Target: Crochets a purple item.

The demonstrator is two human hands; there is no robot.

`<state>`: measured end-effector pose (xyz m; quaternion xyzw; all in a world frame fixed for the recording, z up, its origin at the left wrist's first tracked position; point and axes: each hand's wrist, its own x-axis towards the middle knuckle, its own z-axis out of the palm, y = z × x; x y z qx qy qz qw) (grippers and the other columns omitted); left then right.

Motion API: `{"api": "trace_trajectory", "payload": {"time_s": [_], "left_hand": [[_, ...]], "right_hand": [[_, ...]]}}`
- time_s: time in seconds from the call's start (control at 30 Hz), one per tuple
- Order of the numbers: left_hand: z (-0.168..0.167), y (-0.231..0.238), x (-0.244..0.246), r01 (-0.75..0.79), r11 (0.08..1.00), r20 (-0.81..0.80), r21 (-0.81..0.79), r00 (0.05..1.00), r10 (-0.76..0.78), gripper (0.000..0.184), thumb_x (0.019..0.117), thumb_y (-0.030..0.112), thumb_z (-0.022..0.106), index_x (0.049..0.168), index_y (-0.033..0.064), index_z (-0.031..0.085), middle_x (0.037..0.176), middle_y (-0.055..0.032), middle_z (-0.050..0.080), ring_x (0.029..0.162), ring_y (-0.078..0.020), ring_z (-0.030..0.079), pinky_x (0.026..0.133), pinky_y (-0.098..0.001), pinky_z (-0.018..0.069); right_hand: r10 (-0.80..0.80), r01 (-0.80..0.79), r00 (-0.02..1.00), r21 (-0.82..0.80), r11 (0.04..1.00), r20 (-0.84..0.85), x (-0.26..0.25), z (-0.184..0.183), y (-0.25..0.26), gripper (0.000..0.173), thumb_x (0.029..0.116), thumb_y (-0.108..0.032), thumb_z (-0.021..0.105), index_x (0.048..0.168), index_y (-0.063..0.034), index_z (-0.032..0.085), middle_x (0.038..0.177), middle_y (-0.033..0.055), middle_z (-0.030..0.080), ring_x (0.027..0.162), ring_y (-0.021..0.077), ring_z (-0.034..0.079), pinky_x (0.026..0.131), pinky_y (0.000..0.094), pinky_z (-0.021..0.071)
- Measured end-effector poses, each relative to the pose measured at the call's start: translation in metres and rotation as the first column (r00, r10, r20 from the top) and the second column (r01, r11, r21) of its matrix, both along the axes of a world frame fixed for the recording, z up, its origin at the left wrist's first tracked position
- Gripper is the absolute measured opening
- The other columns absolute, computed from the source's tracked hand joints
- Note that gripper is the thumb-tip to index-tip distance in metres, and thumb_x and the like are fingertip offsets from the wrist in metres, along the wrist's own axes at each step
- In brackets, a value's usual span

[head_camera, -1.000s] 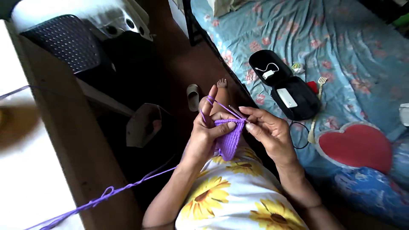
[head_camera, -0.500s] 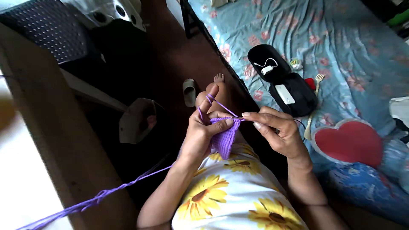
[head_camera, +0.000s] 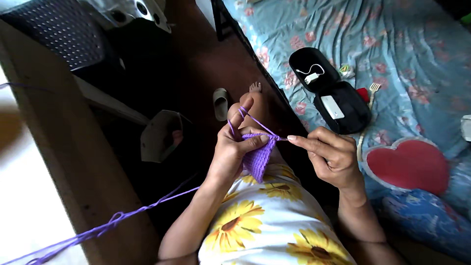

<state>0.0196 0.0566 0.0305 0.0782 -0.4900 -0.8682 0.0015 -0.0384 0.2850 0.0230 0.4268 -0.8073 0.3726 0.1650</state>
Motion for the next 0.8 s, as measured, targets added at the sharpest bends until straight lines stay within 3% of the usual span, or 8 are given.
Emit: {"api": "trace_trajectory", "payload": {"time_s": [0.57,0.8], "left_hand": [[-0.0036,-0.0012,-0.0024,0.004,0.999,0.0,-0.045,1.0,-0.004,0.077,0.0871,-0.013,0.064,0.155,0.0156,0.043,0.089,-0.0075,0.076,0.068,-0.01,0.071,0.065,-0.0228,0.0605],[-0.0046,-0.0004,-0.003,0.014,1.0,0.003,-0.017,1.0,-0.014,0.077,0.0873,-0.013,0.062,0.156,0.0161,0.042,0.088,-0.0078,0.076,0.068,-0.0102,0.071,0.066,-0.0233,0.0608]], "right_hand": [[-0.071,0.074,0.995,0.046,0.996,-0.068,0.0052,-0.0025,-0.0004,0.031,0.0953,-0.006,0.057,0.112,-0.0154,0.081,0.077,0.0068,0.061,0.064,0.0118,0.054,0.055,0.025,0.0415],[-0.051,0.052,0.998,-0.011,0.999,0.034,0.0065,-0.0061,-0.0023,0.028,0.0965,-0.007,0.059,0.113,-0.0134,0.081,0.077,0.0045,0.06,0.064,0.0062,0.053,0.055,0.0197,0.0413]]}}
